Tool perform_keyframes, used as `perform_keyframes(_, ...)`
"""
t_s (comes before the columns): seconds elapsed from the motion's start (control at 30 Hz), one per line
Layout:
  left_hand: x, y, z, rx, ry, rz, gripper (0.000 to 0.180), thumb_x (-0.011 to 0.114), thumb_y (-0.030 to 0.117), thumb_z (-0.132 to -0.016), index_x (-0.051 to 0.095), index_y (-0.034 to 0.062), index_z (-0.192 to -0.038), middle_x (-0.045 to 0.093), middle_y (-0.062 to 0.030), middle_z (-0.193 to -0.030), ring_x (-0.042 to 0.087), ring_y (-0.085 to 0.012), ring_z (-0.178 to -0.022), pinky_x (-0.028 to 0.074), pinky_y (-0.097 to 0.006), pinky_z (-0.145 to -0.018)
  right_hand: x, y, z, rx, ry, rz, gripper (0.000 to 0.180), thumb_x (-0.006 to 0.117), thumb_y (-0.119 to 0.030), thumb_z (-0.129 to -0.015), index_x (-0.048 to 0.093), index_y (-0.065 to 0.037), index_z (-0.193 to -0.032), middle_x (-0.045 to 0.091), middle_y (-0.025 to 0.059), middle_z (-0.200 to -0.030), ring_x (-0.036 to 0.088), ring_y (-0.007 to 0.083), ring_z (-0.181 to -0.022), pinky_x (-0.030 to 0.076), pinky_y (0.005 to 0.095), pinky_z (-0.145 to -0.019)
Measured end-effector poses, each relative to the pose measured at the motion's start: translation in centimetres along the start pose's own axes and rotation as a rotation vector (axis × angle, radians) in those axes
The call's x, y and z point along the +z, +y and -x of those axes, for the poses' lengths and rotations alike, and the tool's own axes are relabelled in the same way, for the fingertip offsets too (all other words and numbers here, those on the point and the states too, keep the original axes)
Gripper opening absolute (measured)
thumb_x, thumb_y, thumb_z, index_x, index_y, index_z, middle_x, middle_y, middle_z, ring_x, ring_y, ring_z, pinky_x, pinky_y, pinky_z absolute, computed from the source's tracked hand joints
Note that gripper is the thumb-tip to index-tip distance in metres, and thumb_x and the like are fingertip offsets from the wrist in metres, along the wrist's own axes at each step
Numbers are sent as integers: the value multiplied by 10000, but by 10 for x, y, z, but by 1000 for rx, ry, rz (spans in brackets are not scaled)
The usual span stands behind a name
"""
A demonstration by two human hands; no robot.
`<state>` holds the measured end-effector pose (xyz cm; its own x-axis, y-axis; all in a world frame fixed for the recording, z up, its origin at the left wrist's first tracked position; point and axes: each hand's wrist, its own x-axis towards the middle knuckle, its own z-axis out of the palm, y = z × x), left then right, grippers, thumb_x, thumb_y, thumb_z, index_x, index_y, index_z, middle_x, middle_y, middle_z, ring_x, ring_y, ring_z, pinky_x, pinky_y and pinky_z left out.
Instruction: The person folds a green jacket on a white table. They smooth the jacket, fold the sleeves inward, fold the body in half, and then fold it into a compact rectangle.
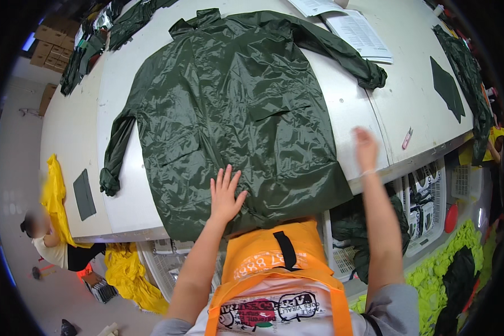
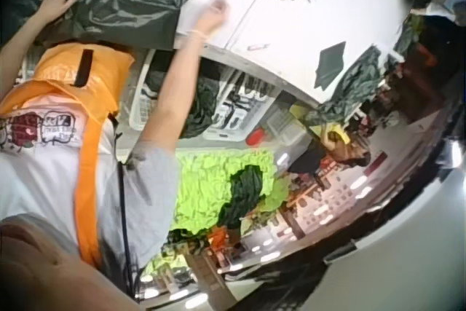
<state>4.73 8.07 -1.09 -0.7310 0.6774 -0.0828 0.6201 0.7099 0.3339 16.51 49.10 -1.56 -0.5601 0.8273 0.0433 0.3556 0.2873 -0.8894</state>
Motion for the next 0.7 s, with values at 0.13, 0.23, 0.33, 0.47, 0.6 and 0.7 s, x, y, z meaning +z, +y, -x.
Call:
perform_keyframes(0.13, -2, 5, -8, 36, -29, 49, 606, 566, 398, -879, 381, 194, -1418, 215, -75, -1535, 161, -320, -1414, 114, -531, -1119, -133, 162, -132, 54, 447, 742, 383, 681, -295, -808, 638, -44, -1094, 645, 167, -1066, 552, 344, -1073, 405, 414, -952)
perform_keyframes(0.23, -9, 2, -7, 11, -52, 81, 620, 579, 400, -866, 384, 196, -1419, 206, -70, -1541, 152, -322, -1418, 108, -533, -1119, -157, 203, -153, 230, 362, 801, 450, 687, -318, -798, 615, -23, -1130, 661, 173, -1009, 619, 335, -955, 480, 437, -856)
perform_keyframes(0.33, -16, 5, -5, -28, -76, 101, 633, 595, 397, -848, 393, 191, -1411, 215, -70, -1536, 151, -313, -1417, 106, -533, -1121, -157, 210, -168, 147, 197, 705, 383, 639, -243, -845, 591, 3, -1135, 656, 183, -1009, 629, 319, -917, 492, 395, -834)
perform_keyframes(0.47, -14, 7, -6, -40, -86, 70, 655, 595, 384, -837, 368, 190, -1420, 202, -84, -1539, 157, -335, -1411, 111, -565, -1111, -149, 191, -199, 199, 312, 705, 336, 561, -209, -905, 557, 26, -1144, 640, 189, -1037, 640, 276, -859, 506, 357, -774)
perform_keyframes(0.6, -18, 14, -6, -50, -45, 126, 635, 606, 381, -828, 412, 153, -1387, 294, -102, -1498, 244, -325, -1380, 160, -555, -1095, -90, 121, -206, -19, 326, 291, 367, 460, -259, -955, 551, 41, -1145, 620, 109, -922, 606, 182, -736, 503, 288, -637)
perform_keyframes(0.7, -42, -13, -14, -29, 48, 354, 526, 635, 338, -809, 506, 121, -1270, 478, -91, -1355, 420, -274, -1262, 284, -497, -1027, 8, 37, -154, -29, -135, -24, 306, 476, -255, -969, 586, -9, -1115, 600, 30, -900, 569, 139, -715, 481, 270, -648)
